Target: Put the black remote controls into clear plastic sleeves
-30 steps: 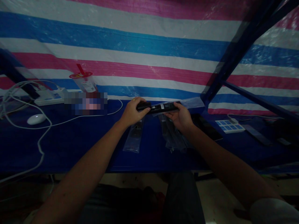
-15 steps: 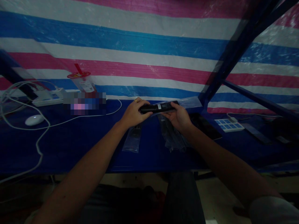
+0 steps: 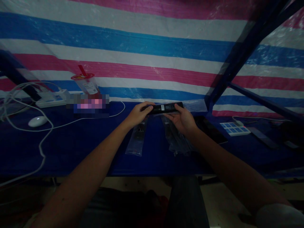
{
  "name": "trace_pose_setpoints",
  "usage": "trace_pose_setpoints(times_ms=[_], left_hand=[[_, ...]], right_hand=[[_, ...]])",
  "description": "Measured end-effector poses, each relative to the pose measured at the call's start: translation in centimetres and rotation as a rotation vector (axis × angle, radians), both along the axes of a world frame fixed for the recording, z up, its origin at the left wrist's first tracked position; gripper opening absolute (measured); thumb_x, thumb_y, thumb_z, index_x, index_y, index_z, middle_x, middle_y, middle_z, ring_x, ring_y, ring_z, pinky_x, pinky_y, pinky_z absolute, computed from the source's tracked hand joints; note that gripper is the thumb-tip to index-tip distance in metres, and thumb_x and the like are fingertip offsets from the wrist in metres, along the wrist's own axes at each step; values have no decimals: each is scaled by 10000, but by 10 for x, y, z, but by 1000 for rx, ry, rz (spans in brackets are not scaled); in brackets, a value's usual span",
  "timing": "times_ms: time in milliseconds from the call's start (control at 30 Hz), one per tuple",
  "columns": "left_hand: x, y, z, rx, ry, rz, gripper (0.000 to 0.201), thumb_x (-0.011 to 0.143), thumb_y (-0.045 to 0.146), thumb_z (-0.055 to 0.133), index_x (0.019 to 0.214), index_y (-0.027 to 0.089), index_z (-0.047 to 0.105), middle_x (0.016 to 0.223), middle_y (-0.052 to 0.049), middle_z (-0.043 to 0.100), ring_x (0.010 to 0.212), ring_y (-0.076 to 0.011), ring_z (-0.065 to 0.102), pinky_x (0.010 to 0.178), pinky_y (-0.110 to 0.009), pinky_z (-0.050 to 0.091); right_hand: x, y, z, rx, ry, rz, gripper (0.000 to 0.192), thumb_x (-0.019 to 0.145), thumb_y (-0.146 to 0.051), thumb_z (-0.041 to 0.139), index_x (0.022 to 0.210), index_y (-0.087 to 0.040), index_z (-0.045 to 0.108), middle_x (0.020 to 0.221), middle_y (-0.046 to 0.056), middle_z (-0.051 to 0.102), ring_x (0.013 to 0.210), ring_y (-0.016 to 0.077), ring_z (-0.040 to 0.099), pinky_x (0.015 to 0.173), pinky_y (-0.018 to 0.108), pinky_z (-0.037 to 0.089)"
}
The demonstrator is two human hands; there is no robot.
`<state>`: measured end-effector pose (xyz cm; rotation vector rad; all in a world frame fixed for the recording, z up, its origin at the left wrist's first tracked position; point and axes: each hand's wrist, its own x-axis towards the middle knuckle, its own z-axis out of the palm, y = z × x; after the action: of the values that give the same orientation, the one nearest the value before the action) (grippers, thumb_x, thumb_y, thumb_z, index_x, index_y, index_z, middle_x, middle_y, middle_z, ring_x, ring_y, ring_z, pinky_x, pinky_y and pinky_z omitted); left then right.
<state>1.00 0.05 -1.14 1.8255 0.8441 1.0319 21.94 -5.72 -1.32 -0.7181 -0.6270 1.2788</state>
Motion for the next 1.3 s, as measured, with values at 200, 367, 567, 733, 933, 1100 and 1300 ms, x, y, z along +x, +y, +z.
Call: trace_pose_setpoints(times_ms=[200,367,567,733,933,1100,1300], left_hand=[[-2,0,5,-426,-265,-74,233,898,192,611,1111,126,676,874,-99,683,609,-160,664,529,-288,505],[-4,0,5,-462,-262,-83,162,885,102,630,1039,81,673,808,-106,700,629,-165,694,557,-272,502],[-3,0,6,-453,-285,-44,164,862,90,674,1023,57,672,772,-105,703,608,-167,702,532,-251,474],[-2,0,6,-444,-301,-8,168,844,83,680,1008,57,660,774,-92,694,583,-174,704,506,-243,459],[0,-4,12,-459,-295,20,165,813,137,720,957,80,663,776,-101,677,572,-170,678,498,-254,447],[-2,3,14,-338,-243,281,149,864,177,544,926,121,668,674,-49,609,478,-134,552,457,-253,371],[-33,33,5,-23,-53,860,222,864,179,424,845,168,644,730,-46,603,684,-186,574,633,-292,454]], right_hand=[[-2,-2,3,0,-16,7,85,869,-214,649,936,-208,596,929,57,717,957,239,704,957,488,566],[-3,-2,2,-12,-23,-8,116,842,-217,682,912,-213,590,924,46,710,932,233,706,954,484,568],[-1,-1,1,6,-38,6,134,838,-224,689,934,-216,597,943,49,723,930,239,712,950,492,572],[-1,-1,1,28,-46,16,95,850,-221,671,912,-217,600,943,43,736,942,239,714,956,495,572],[-3,-1,-1,13,-62,44,98,874,-260,638,960,-231,601,1001,60,740,1020,255,702,971,497,560],[3,1,0,-2,-36,-20,230,955,-422,479,968,-219,585,1121,108,718,1075,275,691,962,501,558],[13,2,1,5,-22,-40,228,937,-434,488,955,-226,580,1191,101,707,1079,293,699,979,492,539]])
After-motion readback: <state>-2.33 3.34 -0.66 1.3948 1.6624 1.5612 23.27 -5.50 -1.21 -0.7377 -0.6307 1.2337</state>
